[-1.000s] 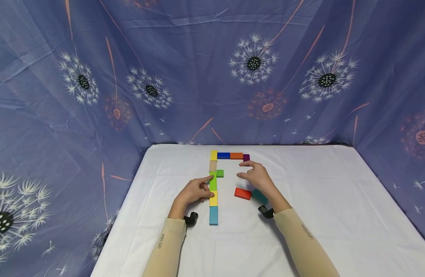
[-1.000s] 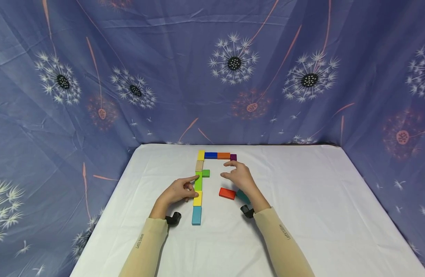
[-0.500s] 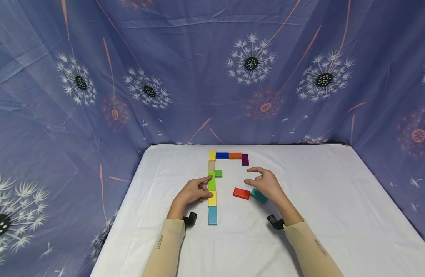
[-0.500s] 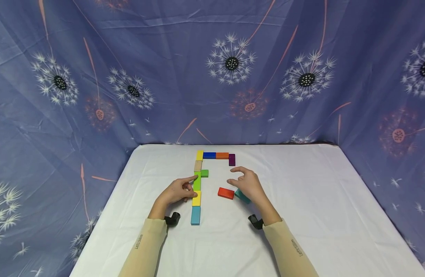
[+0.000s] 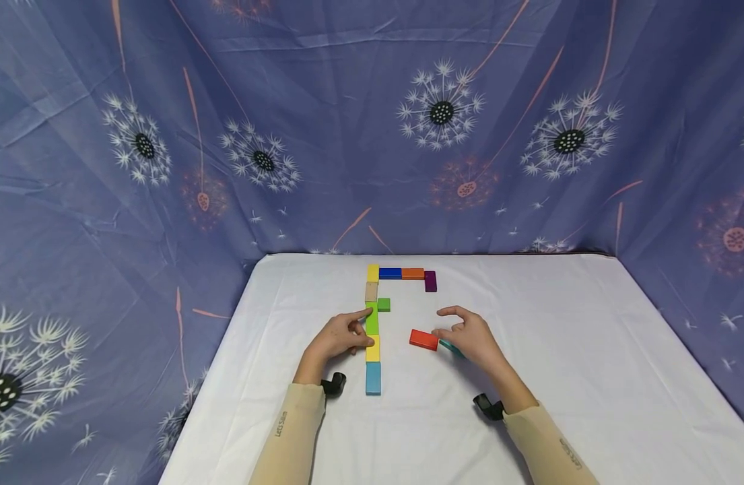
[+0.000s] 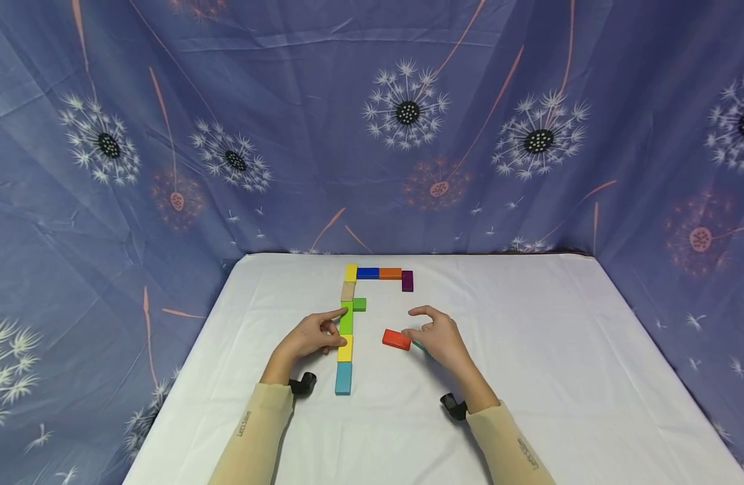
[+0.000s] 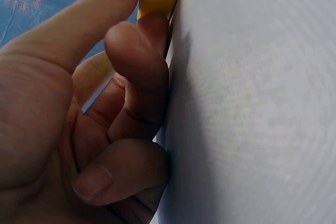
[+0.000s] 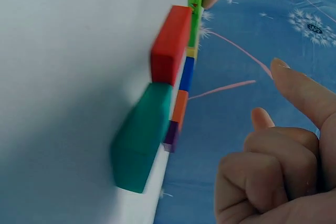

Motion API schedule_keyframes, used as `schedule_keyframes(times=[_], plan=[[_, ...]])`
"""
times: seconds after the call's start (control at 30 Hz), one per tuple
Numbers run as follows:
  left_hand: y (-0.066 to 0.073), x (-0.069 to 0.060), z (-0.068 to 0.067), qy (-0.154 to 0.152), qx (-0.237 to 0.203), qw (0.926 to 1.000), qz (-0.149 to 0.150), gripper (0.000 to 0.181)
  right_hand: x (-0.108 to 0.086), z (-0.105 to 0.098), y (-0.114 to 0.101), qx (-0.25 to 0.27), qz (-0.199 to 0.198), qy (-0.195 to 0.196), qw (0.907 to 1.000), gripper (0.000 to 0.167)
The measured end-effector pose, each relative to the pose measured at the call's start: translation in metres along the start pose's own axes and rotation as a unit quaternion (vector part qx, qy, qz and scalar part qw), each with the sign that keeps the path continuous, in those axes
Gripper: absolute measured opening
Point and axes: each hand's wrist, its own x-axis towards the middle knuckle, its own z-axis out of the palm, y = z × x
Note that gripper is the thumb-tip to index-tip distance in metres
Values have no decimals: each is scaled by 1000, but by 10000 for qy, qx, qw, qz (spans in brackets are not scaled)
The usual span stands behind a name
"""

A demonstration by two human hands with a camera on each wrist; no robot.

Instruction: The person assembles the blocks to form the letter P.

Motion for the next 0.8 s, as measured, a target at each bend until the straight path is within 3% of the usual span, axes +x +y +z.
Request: schedule_keyframes(times=[0.47, 0.8], plan=[[1, 1, 0, -42, -126, 9999, 47, 81, 1, 16, 16, 85, 74, -236, 9997, 51], [2, 1, 0, -3, -124, 9999, -51, 81, 0, 23, 16, -375, 303, -129, 9988, 41]])
